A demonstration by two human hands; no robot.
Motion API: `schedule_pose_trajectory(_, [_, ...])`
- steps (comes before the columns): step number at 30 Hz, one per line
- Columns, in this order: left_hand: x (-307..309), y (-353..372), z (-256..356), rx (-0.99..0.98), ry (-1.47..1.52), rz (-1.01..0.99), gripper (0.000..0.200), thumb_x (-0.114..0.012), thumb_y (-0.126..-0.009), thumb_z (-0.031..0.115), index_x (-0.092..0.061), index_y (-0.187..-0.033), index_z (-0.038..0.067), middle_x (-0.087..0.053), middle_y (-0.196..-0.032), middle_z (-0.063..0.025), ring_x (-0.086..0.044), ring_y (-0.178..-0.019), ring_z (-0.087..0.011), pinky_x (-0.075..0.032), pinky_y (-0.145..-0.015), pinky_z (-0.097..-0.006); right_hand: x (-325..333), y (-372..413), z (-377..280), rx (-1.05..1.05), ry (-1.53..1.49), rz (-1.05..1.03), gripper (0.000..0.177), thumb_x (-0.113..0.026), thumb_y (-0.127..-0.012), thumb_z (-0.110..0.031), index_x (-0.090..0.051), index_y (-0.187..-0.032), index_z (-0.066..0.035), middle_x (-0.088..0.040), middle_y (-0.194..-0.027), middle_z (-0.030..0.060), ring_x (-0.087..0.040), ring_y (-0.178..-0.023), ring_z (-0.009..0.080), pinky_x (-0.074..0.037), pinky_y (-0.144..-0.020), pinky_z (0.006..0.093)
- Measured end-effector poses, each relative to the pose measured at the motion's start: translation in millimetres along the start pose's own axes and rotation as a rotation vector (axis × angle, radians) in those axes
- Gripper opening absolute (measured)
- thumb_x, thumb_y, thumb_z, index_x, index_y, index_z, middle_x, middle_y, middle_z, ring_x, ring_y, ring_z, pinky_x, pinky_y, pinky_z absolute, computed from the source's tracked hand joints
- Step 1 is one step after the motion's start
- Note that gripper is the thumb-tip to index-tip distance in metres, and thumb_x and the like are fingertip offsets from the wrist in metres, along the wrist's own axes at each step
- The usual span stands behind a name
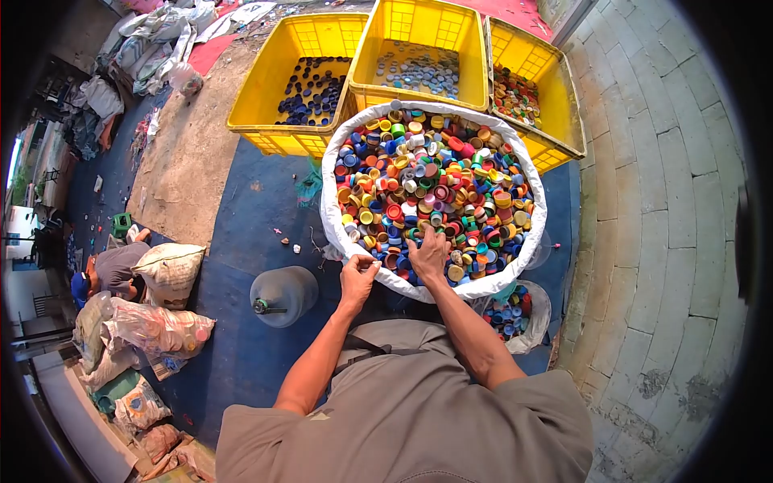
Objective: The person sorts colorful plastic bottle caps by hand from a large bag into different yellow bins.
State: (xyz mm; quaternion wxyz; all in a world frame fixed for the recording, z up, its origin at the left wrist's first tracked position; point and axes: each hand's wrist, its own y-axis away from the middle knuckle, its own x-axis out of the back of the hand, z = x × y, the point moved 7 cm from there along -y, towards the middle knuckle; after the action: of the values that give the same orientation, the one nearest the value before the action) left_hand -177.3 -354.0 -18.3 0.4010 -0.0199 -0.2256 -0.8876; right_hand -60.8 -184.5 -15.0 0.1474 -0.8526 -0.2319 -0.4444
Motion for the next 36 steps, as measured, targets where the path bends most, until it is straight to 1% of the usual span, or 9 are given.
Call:
schedule_pose_trajectory(9, [6.1,-7.3,4.2,-0.038,-0.061,0.018,0.018,-0.072,-0.08,0.013,-0.064,-0.09,0.0,-0.068,-0.082,-0.0078,-0.062,-0.074,-0.013,-0.049,-0.068,-0.0268,-8.3,-21.2,-34.4,0.277,-0.016,-0.019,0.053,-0.073,-0.07,-0.01,-0.053,-0.118,-0.008,-0.069,-0.097,0.0029,-0.052,-0.093,0.0234,-0.034,-0.085,0.039])
schedule_pose_trajectory(22, [-4.4,-7.6,10.1,0.0,-0.063,-0.01,0.02,-0.071,-0.081,0.013,-0.064,-0.093,-0.001,-0.065,-0.084,-0.0062,-0.06,-0.076,-0.0114,-0.047,-0.07,-0.0256,0.5,-19.6,-20.0,0.163,-0.176,-0.085,0.046,-0.072,-0.072,-0.01,-0.056,-0.116,-0.007,-0.069,-0.088,0.0014,-0.054,-0.096,0.0228,-0.034,-0.083,0.0401])
schedule_pose_trajectory(23, [-6.4,-9.8,12.4,-0.029,-0.078,0.0,0.021,-0.072,-0.08,0.014,-0.063,-0.092,-0.001,-0.066,-0.083,-0.0071,-0.061,-0.076,-0.0126,-0.048,-0.07,-0.0267,8.4,-16.6,-18.7,0.154,-0.192,-0.052,0.046,-0.07,-0.073,-0.005,-0.054,-0.116,-0.005,-0.068,-0.087,0.0064,-0.059,-0.094,0.0256,-0.04,-0.085,0.0409])
schedule_pose_trajectory(27, [-21.5,-26.9,22.7,-0.098,-0.116,-0.01,0.024,-0.073,-0.08,0.015,-0.062,-0.096,-0.001,-0.067,-0.084,-0.0085,-0.063,-0.077,-0.0137,-0.049,-0.069,-0.0273,22.9,-8.9,6.7,-0.049,-0.619,-0.011,0.049,-0.07,-0.074,0.001,-0.049,-0.119,-0.001,-0.068,-0.089,0.0145,-0.067,-0.087,0.0263,-0.052,-0.078,0.0339])
schedule_pose_trajectory(30, [-38.7,-40.2,25.6,-0.091,-0.061,-0.064,0.028,-0.074,-0.078,0.014,-0.06,-0.098,0.0,-0.067,-0.084,-0.0101,-0.065,-0.075,-0.0155,-0.051,-0.068,-0.0288,29.5,4.2,31.0,-0.281,-0.825,-0.083,0.052,-0.07,-0.076,-0.001,-0.046,-0.123,0.0,-0.066,-0.083,0.0089,-0.064,-0.08,0.0158,-0.051,-0.075,0.0285])
schedule_pose_trajectory(32, [-49.2,-43.3,35.7,-0.103,-0.092,-0.078,0.028,-0.073,-0.077,0.013,-0.059,-0.096,0.0,-0.068,-0.082,-0.0121,-0.067,-0.071,-0.0186,-0.052,-0.064,-0.032,37.0,13.4,42.3,-0.339,-0.956,-0.08,0.056,-0.069,-0.075,-0.003,-0.044,-0.124,0.0,-0.061,-0.094,0.0086,-0.06,-0.085,0.0137,-0.05,-0.076,0.0271])
schedule_pose_trajectory(34, [-54.4,-58.1,29.7,-0.226,-0.305,-0.033,0.034,-0.074,-0.072,0.012,-0.058,-0.1,0.002,-0.067,-0.087,-0.0125,-0.065,-0.081,-0.0268,-0.051,-0.072,-0.0365,39.7,22.8,54.3,-0.405,-1.12,-0.04,0.055,-0.066,-0.076,-0.007,-0.043,-0.125,0.0,-0.057,-0.102,0.009,-0.058,-0.092,0.014,-0.051,-0.079,0.029])
schedule_pose_trajectory(35, [-51.7,-60.4,30.4,-0.292,-0.465,0.046,0.036,-0.074,-0.071,0.011,-0.057,-0.102,0.003,-0.065,-0.09,-0.0122,-0.062,-0.084,-0.0287,-0.049,-0.077,-0.0384,38.9,30.3,59.9,-0.518,-1.302,-0.068,0.049,-0.056,-0.076,-0.012,-0.045,-0.122,-0.001,-0.054,-0.108,0.0108,-0.056,-0.097,0.0171,-0.05,-0.08,0.0324])
schedule_pose_trajectory(36, [-49.1,-60.8,38.2,-0.36,-0.623,0.129,0.039,-0.074,-0.071,0.011,-0.056,-0.104,0.004,-0.064,-0.093,-0.012,-0.059,-0.088,-0.0305,-0.046,-0.082,-0.0404,38.6,34.9,63.8,-0.545,-1.428,-0.101,0.047,-0.054,-0.076,-0.013,-0.047,-0.121,-0.001,-0.055,-0.106,0.0111,-0.057,-0.093,0.0179,-0.05,-0.079,0.0325])
